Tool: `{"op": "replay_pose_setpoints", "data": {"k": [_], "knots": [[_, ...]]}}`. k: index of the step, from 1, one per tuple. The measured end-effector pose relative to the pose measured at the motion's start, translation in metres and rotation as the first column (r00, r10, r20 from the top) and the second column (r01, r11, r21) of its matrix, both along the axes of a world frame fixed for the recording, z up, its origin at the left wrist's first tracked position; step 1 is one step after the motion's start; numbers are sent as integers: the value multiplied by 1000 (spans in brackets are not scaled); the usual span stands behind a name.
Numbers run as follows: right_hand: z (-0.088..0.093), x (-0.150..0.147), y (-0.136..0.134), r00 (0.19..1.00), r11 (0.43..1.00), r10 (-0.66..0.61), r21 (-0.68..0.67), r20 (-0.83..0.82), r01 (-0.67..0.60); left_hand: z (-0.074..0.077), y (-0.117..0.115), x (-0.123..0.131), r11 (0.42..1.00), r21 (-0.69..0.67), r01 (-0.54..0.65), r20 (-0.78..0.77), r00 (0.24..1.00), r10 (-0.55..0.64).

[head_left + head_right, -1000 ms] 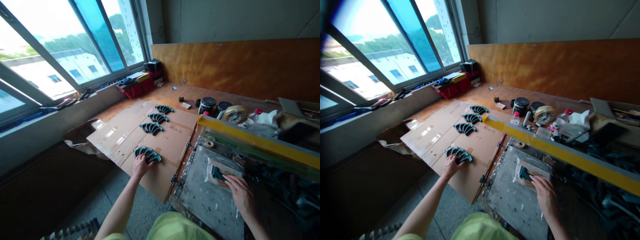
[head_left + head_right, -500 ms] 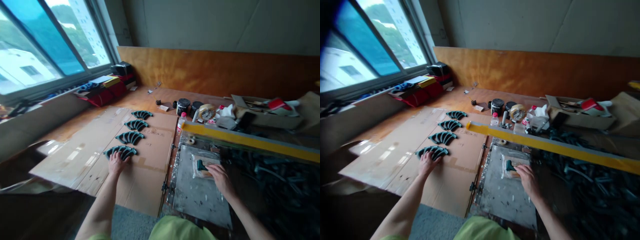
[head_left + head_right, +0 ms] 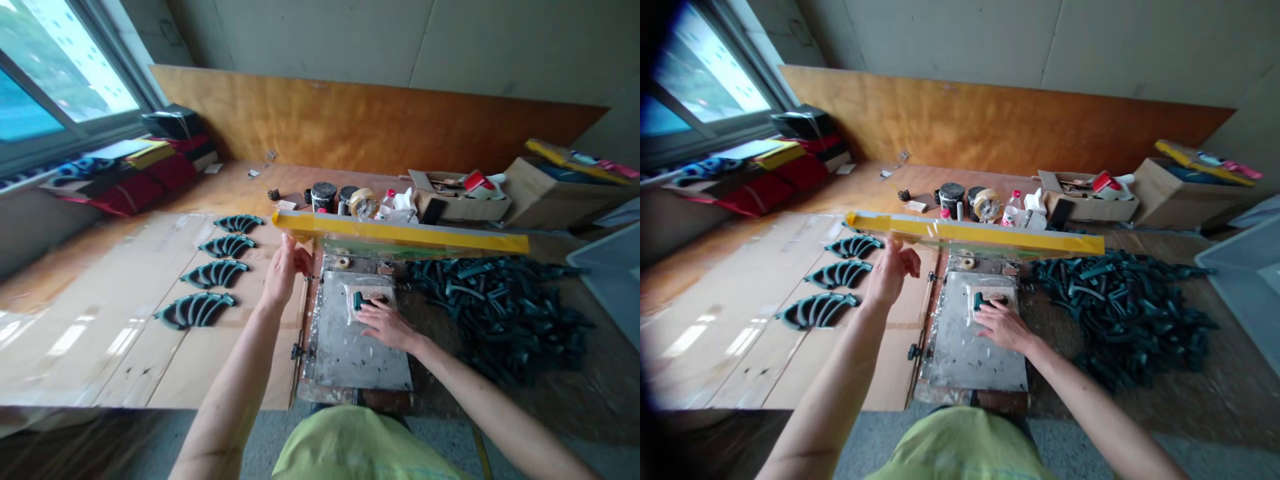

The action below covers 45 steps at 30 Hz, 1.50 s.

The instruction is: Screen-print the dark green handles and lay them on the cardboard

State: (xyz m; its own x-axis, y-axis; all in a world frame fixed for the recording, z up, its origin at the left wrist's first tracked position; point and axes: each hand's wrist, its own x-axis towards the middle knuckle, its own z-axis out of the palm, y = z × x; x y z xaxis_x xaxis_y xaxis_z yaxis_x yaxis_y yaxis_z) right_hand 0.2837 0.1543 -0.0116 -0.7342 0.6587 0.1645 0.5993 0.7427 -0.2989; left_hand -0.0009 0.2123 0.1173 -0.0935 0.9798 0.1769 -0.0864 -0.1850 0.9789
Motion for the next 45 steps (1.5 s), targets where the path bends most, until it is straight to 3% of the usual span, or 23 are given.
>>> {"op": "replay_pose_setpoints", "data": {"k": [1,3,5,7,8,10,13,15,17,21,27,29,34,39,42,45], "knots": [[6,12,-2,999,1000,-28,9,-39,28,5,-6,7,1000,-15,22,18,1000,-22],[20,43,0,964,971,-231,32,-129,236,6,-23,10,999,-49,-13,42,999,15],[34,72,10,855,870,-475,34,-206,491,-5,-47,4,987,-155,-49,58,997,58],[45,90,25,745,768,-616,10,-256,640,-27,-72,-5,945,-324,-29,31,999,41],[50,92,34,719,749,-636,-2,-279,662,-40,-85,-8,914,-405,-5,16,1000,12],[59,79,53,728,768,-608,-4,-316,640,-73,-103,-11,866,-500,32,-7,999,-41],[68,35,78,833,846,-498,75,-240,527,-120,-115,-7,864,-503,4,-42,999,-29],[71,5,90,884,876,-458,119,-97,467,-142,-115,-4,870,-490,-44,-85,996,2],[72,-14,95,893,891,-449,104,42,443,-153,-113,-2,869,-493,-53,-95,995,6],[71,-19,93,863,891,-434,-15,260,453,-158,-112,-3,854,-521,2,-48,998,-31],[59,-11,82,799,830,-555,91,230,550,-157,-116,-3,841,-541,6,-35,999,-30],[50,-16,72,816,846,-531,84,227,527,-155,-117,-3,836,-549,10,-27,999,-30],[39,-14,31,960,973,-229,69,163,220,-153,-119,-3,827,-562,4,-36,999,-30],[57,10,24,994,1000,-11,4,112,11,-156,-120,-3,838,-546,16,-14,1000,-28],[60,6,36,992,996,-84,6,96,84,-152,-120,-1,839,-544,1,-21,1000,-14],[46,-6,34,980,976,-194,101,32,190,-148,-120,-1,842,-540,-12,-26,1000,-2]]}}
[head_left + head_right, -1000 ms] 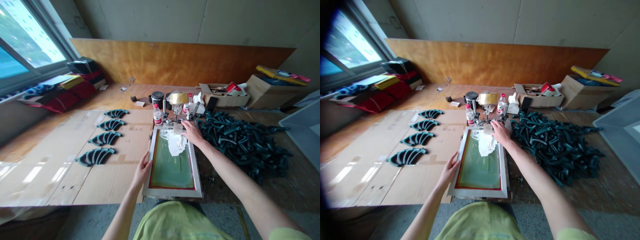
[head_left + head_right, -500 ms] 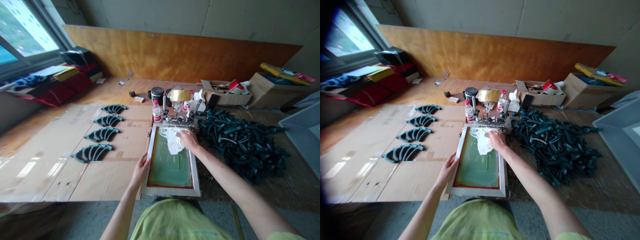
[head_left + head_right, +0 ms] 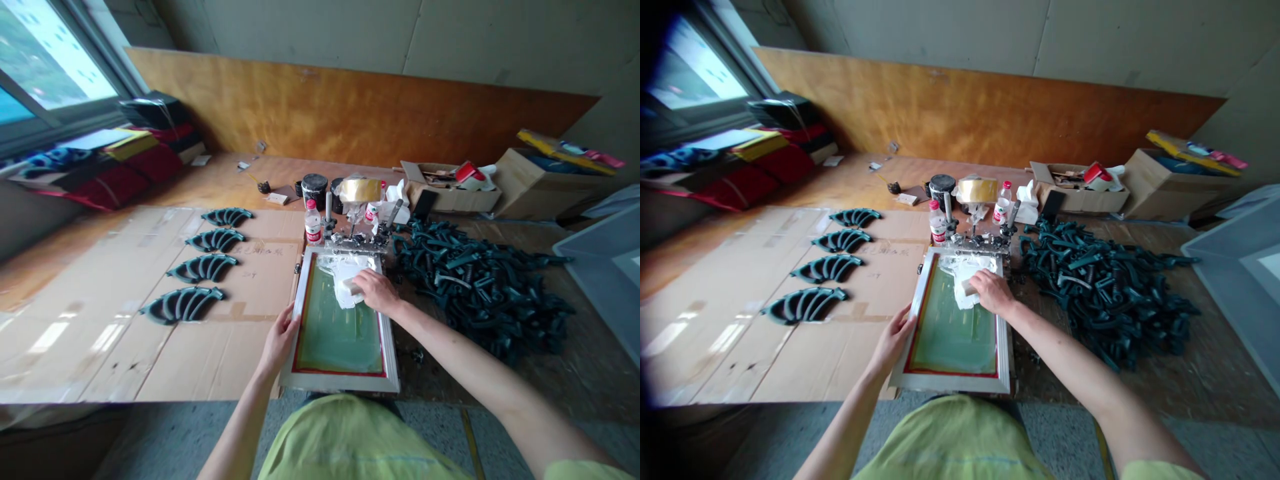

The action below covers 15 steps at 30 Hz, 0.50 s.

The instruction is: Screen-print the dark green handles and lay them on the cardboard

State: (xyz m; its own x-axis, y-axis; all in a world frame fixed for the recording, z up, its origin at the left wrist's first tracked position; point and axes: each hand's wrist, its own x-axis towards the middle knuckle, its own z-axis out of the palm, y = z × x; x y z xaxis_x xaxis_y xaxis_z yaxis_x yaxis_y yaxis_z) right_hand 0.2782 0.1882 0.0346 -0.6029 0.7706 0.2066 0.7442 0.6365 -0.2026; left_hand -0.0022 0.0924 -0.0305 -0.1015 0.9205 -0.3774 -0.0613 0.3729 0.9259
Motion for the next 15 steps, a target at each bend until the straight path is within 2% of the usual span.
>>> {"op": "replay_pose_setpoints", "data": {"k": [4,7,9,12,15], "knots": [[-14,3,-19,997,997,76,18,-28,-75,3,-1,0,1000,-13,-17,1,1000,18],[-3,6,-9,996,998,43,-40,-77,-47,11,-2,1,999,-38,-25,38,999,27],[12,1,14,993,996,-54,-73,-109,47,26,-3,2,998,-50,-23,59,998,26],[37,-5,53,972,973,-219,-90,-89,211,59,-3,-1,998,-65,-12,100,995,18],[54,11,79,931,939,-344,-45,-122,341,94,3,-8,998,-56,-10,168,986,20]]}}
